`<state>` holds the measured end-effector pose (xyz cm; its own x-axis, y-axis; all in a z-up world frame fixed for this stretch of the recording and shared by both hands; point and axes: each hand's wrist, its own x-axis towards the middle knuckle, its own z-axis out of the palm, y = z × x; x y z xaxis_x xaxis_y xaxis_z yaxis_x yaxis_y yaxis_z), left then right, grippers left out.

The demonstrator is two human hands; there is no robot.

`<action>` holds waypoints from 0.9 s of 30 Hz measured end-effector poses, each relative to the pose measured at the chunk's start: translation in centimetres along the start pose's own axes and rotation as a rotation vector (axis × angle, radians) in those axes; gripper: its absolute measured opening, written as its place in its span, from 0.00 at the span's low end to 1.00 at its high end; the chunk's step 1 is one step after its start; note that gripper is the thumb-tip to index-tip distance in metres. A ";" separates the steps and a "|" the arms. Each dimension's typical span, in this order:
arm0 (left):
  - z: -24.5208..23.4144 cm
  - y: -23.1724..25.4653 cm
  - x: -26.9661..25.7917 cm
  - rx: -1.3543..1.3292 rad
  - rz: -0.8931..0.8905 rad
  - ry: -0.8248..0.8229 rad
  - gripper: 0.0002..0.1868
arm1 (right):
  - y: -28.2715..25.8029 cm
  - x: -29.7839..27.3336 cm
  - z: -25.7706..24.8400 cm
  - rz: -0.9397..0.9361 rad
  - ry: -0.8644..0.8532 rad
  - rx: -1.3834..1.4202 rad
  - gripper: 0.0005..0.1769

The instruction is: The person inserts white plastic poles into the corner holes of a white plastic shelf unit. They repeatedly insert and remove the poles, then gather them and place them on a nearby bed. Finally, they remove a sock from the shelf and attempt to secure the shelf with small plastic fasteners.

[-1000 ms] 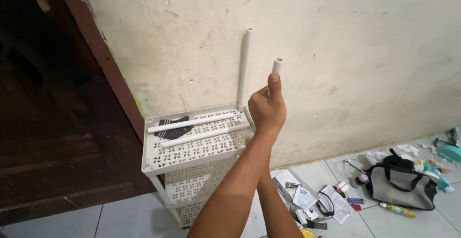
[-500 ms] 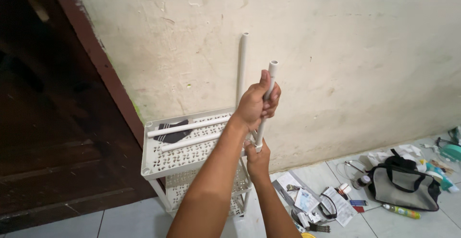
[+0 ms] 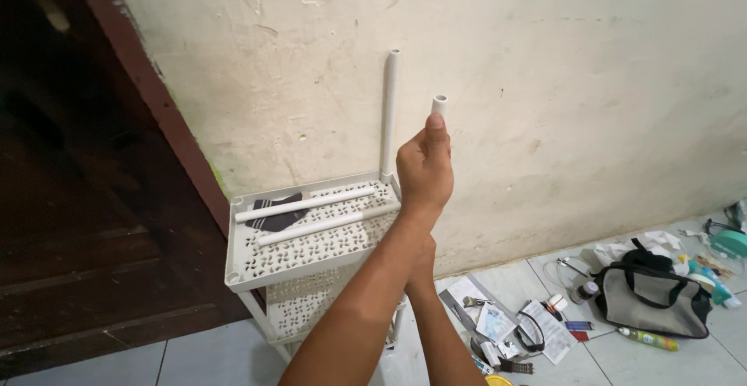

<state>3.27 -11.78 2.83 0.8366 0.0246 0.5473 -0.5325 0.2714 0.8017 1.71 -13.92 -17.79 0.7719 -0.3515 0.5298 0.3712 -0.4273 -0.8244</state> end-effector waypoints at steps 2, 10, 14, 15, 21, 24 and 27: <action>-0.5 0.3 0.7 -0.131 -0.137 -0.146 0.37 | -1.0 -0.2 0.3 0.141 0.040 0.318 0.20; -5.3 1.1 2.5 -0.519 -0.669 -0.632 0.48 | -4.2 -0.2 0.0 0.174 0.085 0.385 0.23; -4.1 -1.3 1.7 -0.409 -0.584 -0.646 0.43 | -2.2 -0.1 0.4 0.217 0.082 0.385 0.19; -3.8 -1.7 1.5 -0.379 -0.540 -0.583 0.43 | -2.0 -0.1 0.4 0.236 0.079 0.371 0.19; -1.4 -2.0 0.1 -0.079 -0.384 -0.146 0.40 | -2.4 -0.1 0.0 0.190 0.086 0.358 0.21; -1.4 -1.8 -0.1 -0.078 -0.362 -0.076 0.40 | -1.9 -0.2 0.4 0.186 0.090 0.343 0.21; -1.3 -1.0 -0.5 0.045 -0.284 -0.007 0.42 | -1.0 -0.4 0.3 0.071 0.048 0.209 0.20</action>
<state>3.60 -10.81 1.42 0.9521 -0.0524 0.3012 -0.2828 0.2231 0.9329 1.12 -13.11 -17.23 0.7764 -0.4160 0.4734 0.4194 -0.2197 -0.8808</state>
